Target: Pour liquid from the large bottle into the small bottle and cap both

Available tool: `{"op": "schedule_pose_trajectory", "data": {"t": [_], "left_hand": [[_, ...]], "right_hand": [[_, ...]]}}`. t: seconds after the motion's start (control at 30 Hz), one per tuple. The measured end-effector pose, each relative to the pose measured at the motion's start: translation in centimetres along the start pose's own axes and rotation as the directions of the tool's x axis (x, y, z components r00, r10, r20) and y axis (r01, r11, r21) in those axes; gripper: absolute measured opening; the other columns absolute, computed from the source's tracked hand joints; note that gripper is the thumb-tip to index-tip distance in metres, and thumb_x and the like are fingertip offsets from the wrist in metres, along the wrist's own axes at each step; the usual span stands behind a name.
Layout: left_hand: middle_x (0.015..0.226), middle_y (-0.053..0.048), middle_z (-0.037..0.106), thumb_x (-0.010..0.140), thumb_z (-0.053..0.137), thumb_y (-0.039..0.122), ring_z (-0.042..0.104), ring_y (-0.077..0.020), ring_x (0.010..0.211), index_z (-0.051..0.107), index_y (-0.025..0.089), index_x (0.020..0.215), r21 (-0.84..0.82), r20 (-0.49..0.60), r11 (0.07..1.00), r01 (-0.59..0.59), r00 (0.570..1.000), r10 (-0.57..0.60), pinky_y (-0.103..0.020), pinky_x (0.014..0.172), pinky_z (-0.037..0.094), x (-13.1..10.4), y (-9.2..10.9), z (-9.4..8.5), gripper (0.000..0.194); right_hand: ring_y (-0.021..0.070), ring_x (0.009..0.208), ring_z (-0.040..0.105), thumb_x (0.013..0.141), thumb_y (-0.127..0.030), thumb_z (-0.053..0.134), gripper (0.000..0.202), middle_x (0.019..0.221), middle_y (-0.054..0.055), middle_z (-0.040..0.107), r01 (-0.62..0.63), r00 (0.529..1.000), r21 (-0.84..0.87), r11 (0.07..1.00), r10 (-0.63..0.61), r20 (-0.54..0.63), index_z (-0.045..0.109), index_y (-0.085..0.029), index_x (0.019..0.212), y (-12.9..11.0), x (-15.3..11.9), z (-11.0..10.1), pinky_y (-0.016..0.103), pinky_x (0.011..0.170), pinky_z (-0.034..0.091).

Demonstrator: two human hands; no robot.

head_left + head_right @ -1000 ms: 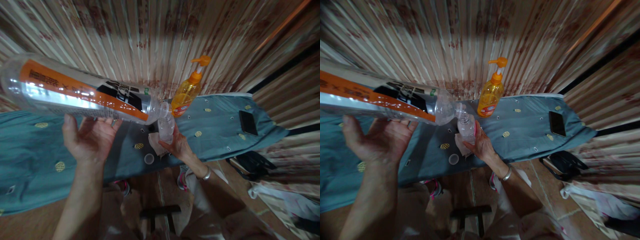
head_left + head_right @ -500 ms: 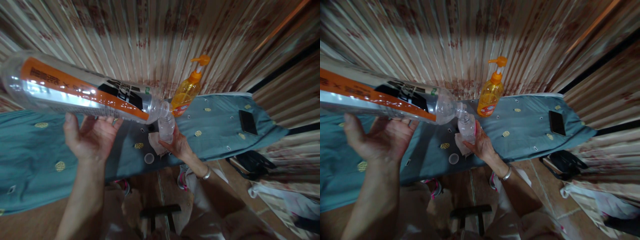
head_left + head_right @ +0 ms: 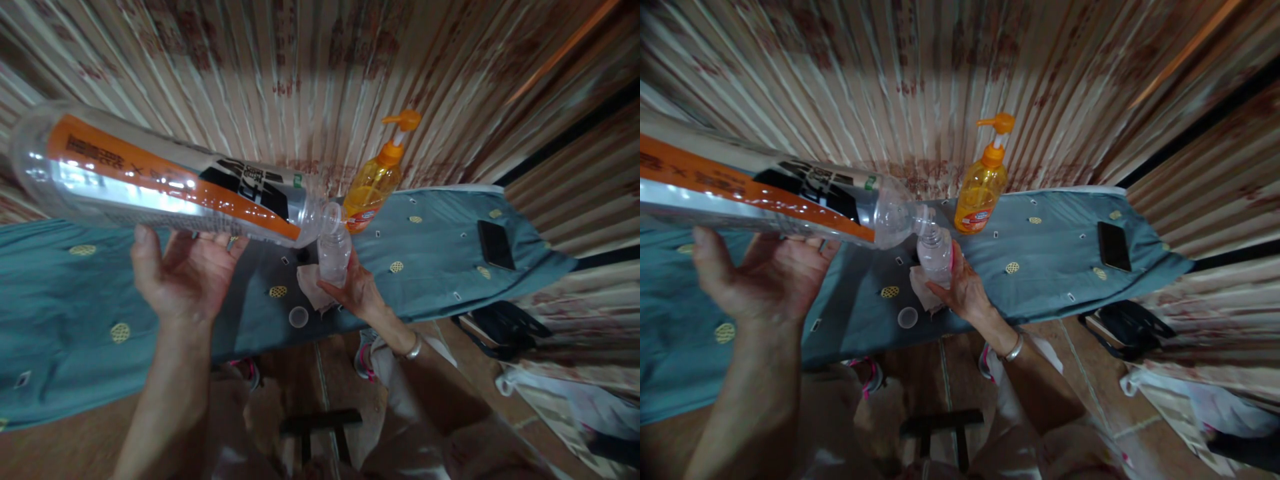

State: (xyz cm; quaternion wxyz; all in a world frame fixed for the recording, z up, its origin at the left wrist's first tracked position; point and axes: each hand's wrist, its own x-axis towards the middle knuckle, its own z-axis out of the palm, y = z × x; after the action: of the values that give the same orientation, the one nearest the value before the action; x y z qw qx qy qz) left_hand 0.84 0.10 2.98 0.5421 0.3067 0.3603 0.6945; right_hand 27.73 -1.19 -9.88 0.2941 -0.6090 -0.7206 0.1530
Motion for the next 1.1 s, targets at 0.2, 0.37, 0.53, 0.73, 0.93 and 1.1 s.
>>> {"op": "schedule_pose_trajectory", "data": {"t": [0.2,0.37,0.53,0.73,0.93,1.1], "left_hand": [[0.122,-0.005,0.083,0.051,0.098,0.070,0.038,-0.0403,0.165,0.071,0.040,0.076,0.004,0.002,1.000,-0.013,1.000,0.013,-0.052,0.120,0.057,-0.08,0.15,0.03,0.047],[0.111,-0.009,0.083,0.055,0.096,0.070,0.044,-0.0404,0.162,0.072,0.039,0.076,0.011,0.029,1.000,-0.021,0.999,0.021,-0.050,0.115,0.061,-0.03,0.12,0.09,0.044],[0.107,-0.011,0.082,0.054,0.095,0.070,0.046,-0.0422,0.160,0.072,0.040,0.076,0.005,0.021,0.999,-0.032,0.999,0.032,-0.052,0.110,0.064,0.04,0.02,0.17,0.044],[0.114,-0.008,0.082,0.053,0.099,0.067,0.048,-0.0378,0.159,0.074,0.039,0.081,-0.024,0.022,0.999,-0.029,0.999,0.029,-0.044,0.108,0.063,-0.07,0.17,0.12,0.046],[0.112,-0.008,0.082,0.053,0.099,0.068,0.057,-0.0432,0.150,0.074,0.036,0.078,-0.019,-0.008,0.998,-0.062,0.998,0.062,-0.053,0.109,0.063,0.09,-0.06,0.36,0.047],[0.114,-0.008,0.082,0.058,0.095,0.071,0.055,-0.0427,0.153,0.073,0.035,0.077,-0.034,-0.029,0.994,-0.100,0.995,0.099,-0.053,0.108,0.064,-0.05,-0.02,0.51,0.047]], "right_hand": [[0.0449,0.133,0.074,0.085,-0.060,0.085,0.112,0.148,0.028,0.073,-0.016,1.000,0.012,1.000,0.016,0.021,0.035,-0.011,0.173,-0.26,0.09,-0.18,0.061,0.109,0.065],[0.0463,0.131,0.075,0.087,-0.067,0.081,0.109,0.146,0.031,0.073,0.009,1.000,0.017,1.000,-0.009,0.007,0.043,-0.007,0.168,-0.02,0.10,-0.05,0.063,0.108,0.065],[0.0459,0.127,0.077,0.087,-0.071,0.080,0.109,0.144,0.030,0.074,0.009,1.000,0.011,1.000,-0.009,-0.006,0.042,-0.010,0.169,0.14,0.01,0.01,0.062,0.106,0.067],[0.0468,0.126,0.077,0.088,-0.072,0.078,0.110,0.142,0.031,0.075,0.011,1.000,-0.002,1.000,-0.011,0.005,0.040,-0.007,0.169,0.07,0.03,-0.15,0.062,0.105,0.067],[0.0463,0.130,0.076,0.088,-0.067,0.080,0.111,0.145,0.030,0.074,-0.001,1.000,0.002,1.000,0.001,0.012,0.036,-0.009,0.171,-0.06,0.07,-0.11,0.062,0.107,0.066],[0.0486,0.127,0.077,0.086,-0.071,0.080,0.119,0.141,0.033,0.074,-0.020,1.000,-0.001,1.000,0.020,0.002,0.033,-0.003,0.171,0.10,0.02,0.09,0.064,0.105,0.067]]}}
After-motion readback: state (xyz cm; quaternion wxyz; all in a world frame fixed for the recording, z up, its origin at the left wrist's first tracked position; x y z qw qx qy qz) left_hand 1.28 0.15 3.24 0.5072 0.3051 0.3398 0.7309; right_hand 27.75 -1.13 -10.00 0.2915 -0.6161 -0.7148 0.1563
